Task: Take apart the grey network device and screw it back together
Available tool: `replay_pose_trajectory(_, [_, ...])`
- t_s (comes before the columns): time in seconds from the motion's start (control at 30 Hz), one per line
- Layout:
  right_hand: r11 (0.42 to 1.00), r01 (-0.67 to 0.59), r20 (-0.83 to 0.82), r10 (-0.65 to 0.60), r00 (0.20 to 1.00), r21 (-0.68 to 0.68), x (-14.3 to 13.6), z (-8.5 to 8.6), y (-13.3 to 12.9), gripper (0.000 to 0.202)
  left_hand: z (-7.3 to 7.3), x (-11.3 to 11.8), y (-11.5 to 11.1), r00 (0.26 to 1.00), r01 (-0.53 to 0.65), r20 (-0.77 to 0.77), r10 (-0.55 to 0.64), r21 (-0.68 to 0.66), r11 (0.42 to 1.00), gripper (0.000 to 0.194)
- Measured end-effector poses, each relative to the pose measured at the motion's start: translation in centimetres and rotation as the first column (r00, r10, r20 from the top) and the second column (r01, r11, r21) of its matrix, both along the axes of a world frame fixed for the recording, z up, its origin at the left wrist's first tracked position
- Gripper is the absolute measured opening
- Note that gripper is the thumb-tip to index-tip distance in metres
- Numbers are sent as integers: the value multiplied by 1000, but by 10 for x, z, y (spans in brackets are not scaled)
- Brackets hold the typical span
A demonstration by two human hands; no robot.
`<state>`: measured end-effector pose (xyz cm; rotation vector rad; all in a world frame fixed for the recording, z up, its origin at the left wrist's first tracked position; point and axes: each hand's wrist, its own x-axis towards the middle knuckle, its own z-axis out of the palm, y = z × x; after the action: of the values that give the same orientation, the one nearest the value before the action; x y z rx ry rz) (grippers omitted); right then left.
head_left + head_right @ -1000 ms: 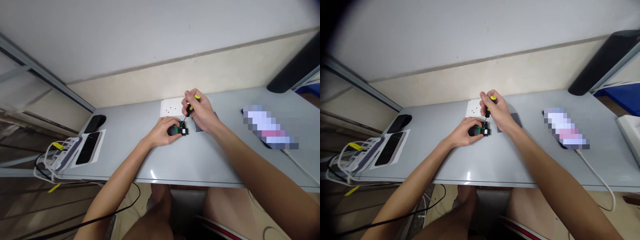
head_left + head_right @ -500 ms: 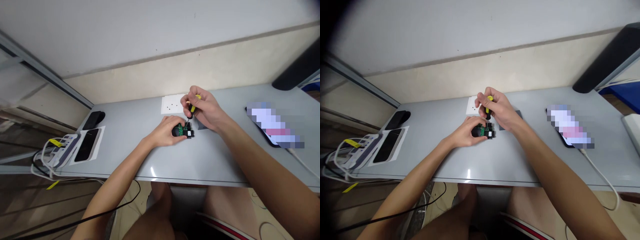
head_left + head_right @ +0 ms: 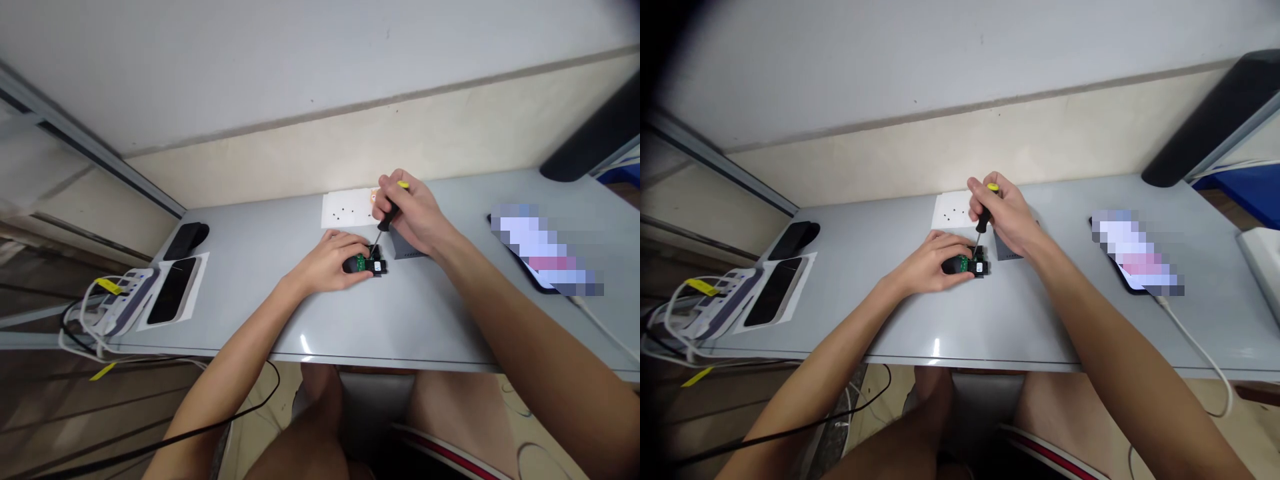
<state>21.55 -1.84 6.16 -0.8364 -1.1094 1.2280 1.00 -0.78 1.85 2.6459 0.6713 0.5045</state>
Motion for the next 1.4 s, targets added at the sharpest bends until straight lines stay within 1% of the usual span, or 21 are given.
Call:
replay_pose_trajectory(0.07, [996, 84, 104, -88, 991, 44, -1, -2, 1, 58, -1, 0, 1, 1000, 2, -8, -2, 15, 1000, 24])
replay_pose_trajectory(0.1, [992, 101, 147, -111, 983, 75, -1, -2, 1, 55, -1, 0, 2, 1000, -1, -10, 1, 24, 1000, 25])
replay_pose_trajectory(0.23, [983, 77, 265, -121, 957, 168, -2, 1, -1, 52, -2, 0, 3, 1000, -12, -18, 13, 51, 999, 27])
replay_pose_trajectory(0.27, [979, 86, 302, -140, 943, 184, -1, 2, -2, 52, -2, 0, 3, 1000, -11, -22, 13, 55, 998, 27])
replay_pose_trajectory(0.37, [949, 194, 402, -283, 871, 248, 1, 3, -3, 55, -3, 0, 3, 999, -13, -32, 15, 71, 997, 27])
replay_pose_trajectory(0.47, [884, 325, 420, -449, 789, 335, 7, 2, 0, 57, -4, 1, 4, 999, -32, -38, 36, 101, 994, 28])
replay_pose_trajectory(0.6, [769, 480, 305, -619, 724, 421, 18, -1, 9, 50, -4, 1, 4, 999, -35, -33, 39, 110, 993, 27])
replay_pose_trajectory(0.67, [712, 540, 288, -687, 667, 449, 23, -4, 13, 47, -3, 0, 4, 999, -28, -30, 31, 92, 995, 27])
replay_pose_trajectory(0.73, [683, 568, 318, -724, 612, 460, 27, -7, 15, 45, -1, -1, 3, 999, -34, -19, 35, 57, 998, 28])
replay_pose_trajectory(0.8, [686, 571, 364, -725, 584, 451, 28, -11, 15, 45, 0, -3, 3, 999, -49, 5, 49, 19, 999, 29])
replay_pose_trajectory(0.93, [724, 556, 420, -690, 590, 408, 28, -18, 16, 44, -1, -4, 5, 990, -97, 98, 98, -12, 995, 36])
replay_pose_trajectory(1.0, [731, 552, 424, -683, 595, 402, 27, -19, 16, 42, -3, -4, 7, 972, -167, 163, 169, -22, 986, 39])
replay_pose_trajectory(1.07, [729, 550, 409, -685, 603, 409, 25, -19, 16, 42, -6, -3, 10, 932, -274, 235, 276, -42, 961, 35])
replay_pose_trajectory(1.17, [737, 542, 369, -673, 641, 404, 20, -16, 15, 43, -10, -3, 15, 845, -429, 307, 438, -99, 898, 25])
replay_pose_trajectory(1.23, [755, 527, 341, -650, 679, 390, 16, -13, 13, 45, -11, -4, 17, 803, -487, 316, 506, -142, 862, 19])
replay_pose_trajectory(1.3, [775, 507, 317, -622, 716, 376, 12, -9, 10, 46, -13, -4, 19, 783, -509, 308, 540, -180, 842, 15])
replay_pose_trajectory(1.4, [807, 477, 297, -578, 760, 348, 6, -6, 7, 48, -15, -3, 20, 779, -511, 284, 558, -228, 829, 14])
